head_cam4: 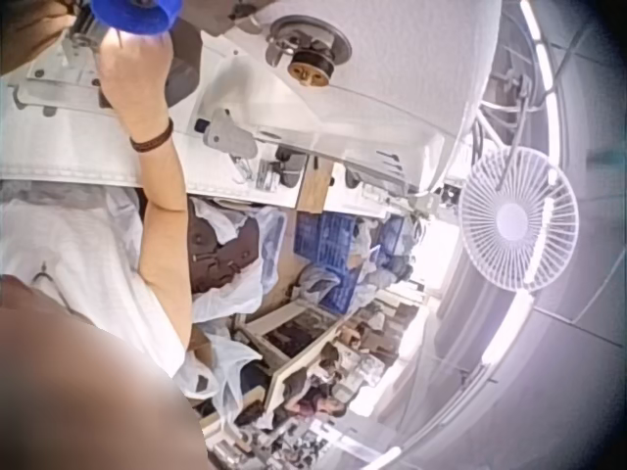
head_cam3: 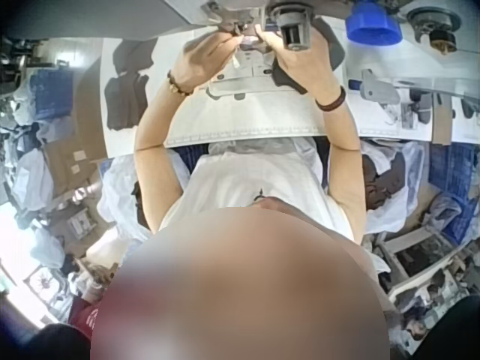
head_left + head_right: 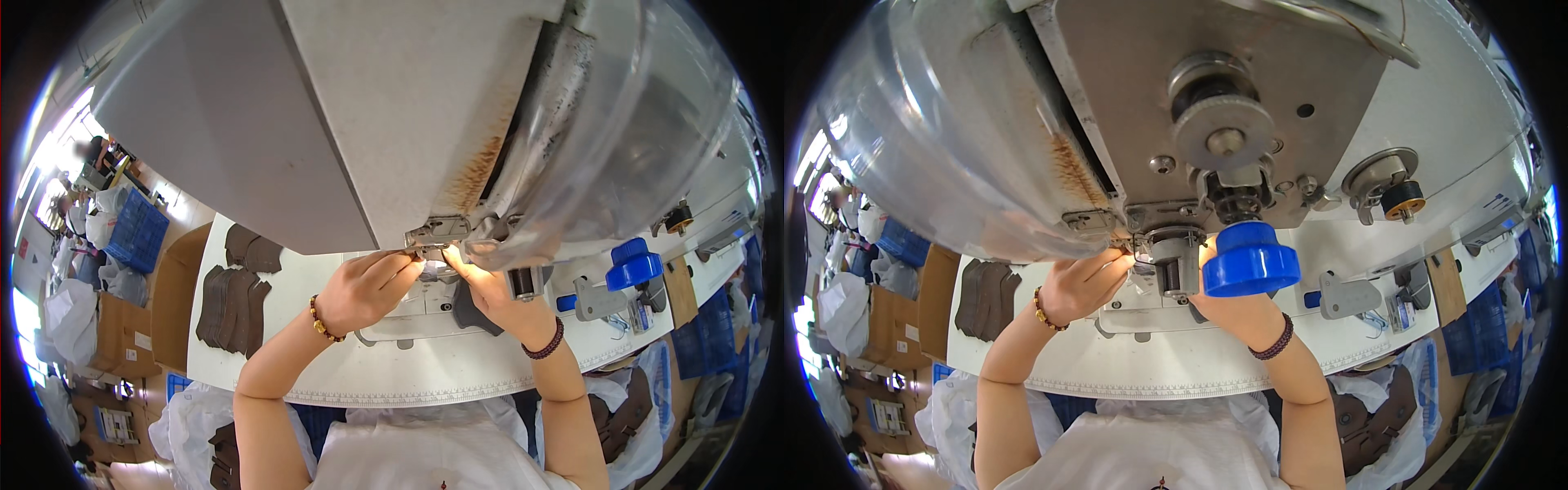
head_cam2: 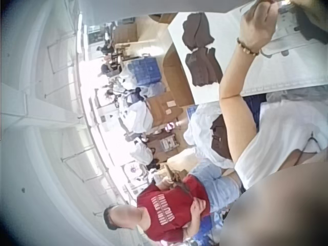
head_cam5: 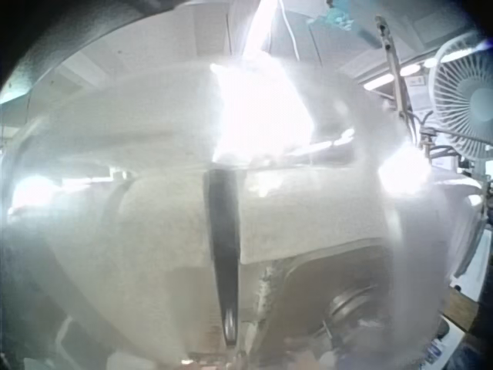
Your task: Using an industrial sewing machine to stitch leather components for shoe uppers.
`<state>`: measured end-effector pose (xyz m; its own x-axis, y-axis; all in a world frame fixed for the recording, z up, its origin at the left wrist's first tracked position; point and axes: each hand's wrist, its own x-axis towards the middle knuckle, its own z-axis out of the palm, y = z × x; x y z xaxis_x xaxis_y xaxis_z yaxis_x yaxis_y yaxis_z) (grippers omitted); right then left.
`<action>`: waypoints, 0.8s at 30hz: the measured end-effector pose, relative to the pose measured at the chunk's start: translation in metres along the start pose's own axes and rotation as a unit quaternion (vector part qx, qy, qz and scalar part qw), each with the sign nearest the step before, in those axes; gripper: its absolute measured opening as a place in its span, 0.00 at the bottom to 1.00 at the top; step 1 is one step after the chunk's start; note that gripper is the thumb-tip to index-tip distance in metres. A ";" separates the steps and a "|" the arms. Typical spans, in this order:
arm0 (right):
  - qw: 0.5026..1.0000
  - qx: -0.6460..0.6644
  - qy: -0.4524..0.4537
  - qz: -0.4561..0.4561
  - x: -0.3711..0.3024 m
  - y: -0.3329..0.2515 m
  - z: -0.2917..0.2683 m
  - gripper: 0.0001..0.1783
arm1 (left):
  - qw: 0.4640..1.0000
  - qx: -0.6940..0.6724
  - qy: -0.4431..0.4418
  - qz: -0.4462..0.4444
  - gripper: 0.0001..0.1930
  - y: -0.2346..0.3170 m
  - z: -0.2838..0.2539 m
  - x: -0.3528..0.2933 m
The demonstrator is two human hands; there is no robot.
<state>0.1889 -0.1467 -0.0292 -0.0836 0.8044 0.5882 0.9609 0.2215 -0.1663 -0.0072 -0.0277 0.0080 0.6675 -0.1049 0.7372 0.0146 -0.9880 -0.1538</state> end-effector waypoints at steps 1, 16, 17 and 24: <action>1.000 0.008 0.002 0.005 -0.001 0.002 0.001 0.29 | 1.000 -0.004 -0.009 0.000 0.13 -0.002 0.001 -0.001; 0.998 -0.056 0.028 -0.007 -0.007 0.011 0.016 0.29 | 0.999 -0.035 0.018 -0.005 0.14 -0.005 0.007 -0.006; 1.000 0.011 0.006 0.025 -0.005 0.013 0.016 0.27 | 0.999 -0.030 0.016 -0.007 0.14 -0.005 0.007 -0.005; 0.995 -0.004 0.028 0.097 -0.012 0.011 -0.009 0.25 | 0.994 -0.018 0.053 -0.096 0.15 0.013 0.009 -0.014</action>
<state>0.2034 -0.1585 -0.0307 0.1186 0.7994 0.5890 0.9593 0.0607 -0.2756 -0.0098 -0.0383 -0.0105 0.5721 0.0765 0.8166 0.1054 -0.9942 0.0193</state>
